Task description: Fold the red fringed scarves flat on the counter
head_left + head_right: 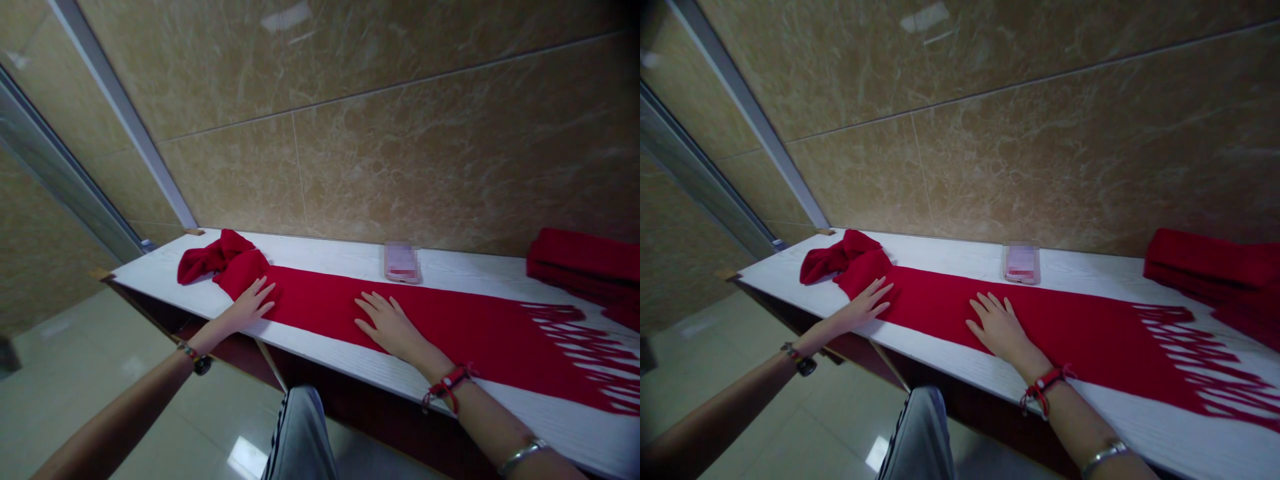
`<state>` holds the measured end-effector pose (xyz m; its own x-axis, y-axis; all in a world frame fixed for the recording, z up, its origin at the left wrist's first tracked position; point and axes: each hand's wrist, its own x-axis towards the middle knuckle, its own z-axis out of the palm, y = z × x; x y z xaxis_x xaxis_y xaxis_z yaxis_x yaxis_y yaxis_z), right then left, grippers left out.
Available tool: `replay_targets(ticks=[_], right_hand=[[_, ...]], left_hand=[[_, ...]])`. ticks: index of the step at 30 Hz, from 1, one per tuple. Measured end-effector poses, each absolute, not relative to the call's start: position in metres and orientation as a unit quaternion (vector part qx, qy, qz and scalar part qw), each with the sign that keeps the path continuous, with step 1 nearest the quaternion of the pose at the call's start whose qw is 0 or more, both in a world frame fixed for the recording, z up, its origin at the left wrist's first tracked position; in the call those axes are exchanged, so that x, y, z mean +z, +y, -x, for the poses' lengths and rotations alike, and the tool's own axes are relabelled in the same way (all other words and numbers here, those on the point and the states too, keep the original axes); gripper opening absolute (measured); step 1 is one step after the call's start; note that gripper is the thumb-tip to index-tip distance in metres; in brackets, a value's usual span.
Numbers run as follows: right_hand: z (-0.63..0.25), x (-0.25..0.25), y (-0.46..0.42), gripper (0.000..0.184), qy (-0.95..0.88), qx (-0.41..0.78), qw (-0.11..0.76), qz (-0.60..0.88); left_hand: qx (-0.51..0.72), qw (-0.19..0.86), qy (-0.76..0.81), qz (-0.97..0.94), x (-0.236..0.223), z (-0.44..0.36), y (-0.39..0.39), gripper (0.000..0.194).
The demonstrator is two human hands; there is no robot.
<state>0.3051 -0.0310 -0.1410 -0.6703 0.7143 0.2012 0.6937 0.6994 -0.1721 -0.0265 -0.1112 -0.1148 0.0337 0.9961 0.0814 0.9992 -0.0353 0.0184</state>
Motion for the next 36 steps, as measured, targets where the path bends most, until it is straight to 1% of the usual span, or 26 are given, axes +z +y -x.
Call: replay_targets(ticks=[3,6,9,13,15,17,20,23,26,28,32,36], right_hand=[[-0.299,-0.134,-0.035,0.037,-0.935,0.035,0.188,0.300],[-0.286,-0.123,-0.047,0.031,-0.948,0.059,0.206,0.236],[-0.265,-0.114,-0.062,0.027,-0.959,0.068,0.174,0.211],[-0.233,-0.109,-0.077,0.023,-0.971,0.033,0.134,0.196],[-0.221,-0.109,-0.080,0.022,-0.974,0.008,0.112,0.195],[-0.213,-0.109,-0.079,0.022,-0.977,-0.013,0.092,0.192],[-0.208,-0.109,-0.076,0.021,-0.980,-0.027,0.072,0.186],[-0.210,-0.108,-0.074,0.020,-0.980,-0.031,0.071,0.183],[-0.214,-0.107,-0.074,0.020,-0.978,-0.035,0.090,0.184],[-0.216,-0.109,-0.074,0.019,-0.976,-0.033,0.108,0.188],[-0.221,-0.118,-0.076,0.017,-0.977,-0.030,0.135,0.161],[-0.226,-0.122,-0.079,0.012,-0.981,-0.051,0.137,0.124]], left_hand=[[-0.067,-0.004,-0.601,0.796,-0.111,0.013,-0.119,0.032],[-0.030,-0.018,-0.557,0.830,-0.105,0.010,-0.123,0.025],[0.017,0.000,-0.559,0.829,-0.098,0.017,-0.124,0.027],[0.069,0.005,-0.566,0.821,-0.089,0.028,-0.125,0.042],[0.083,0.009,-0.561,0.824,-0.088,0.032,-0.124,0.047],[0.092,0.028,-0.558,0.824,-0.089,0.035,-0.122,0.045],[0.100,0.074,-0.568,0.814,-0.093,0.039,-0.120,0.032],[0.068,0.097,-0.568,0.814,-0.094,0.044,-0.118,0.022],[-0.016,0.104,-0.559,0.823,-0.092,0.049,-0.121,0.018],[-0.054,0.090,-0.549,0.829,-0.092,0.052,-0.125,0.016],[-0.052,0.037,-0.527,0.848,-0.099,0.052,-0.135,0.016],[-0.046,0.020,-0.524,0.850,-0.103,0.049,-0.140,0.016]])
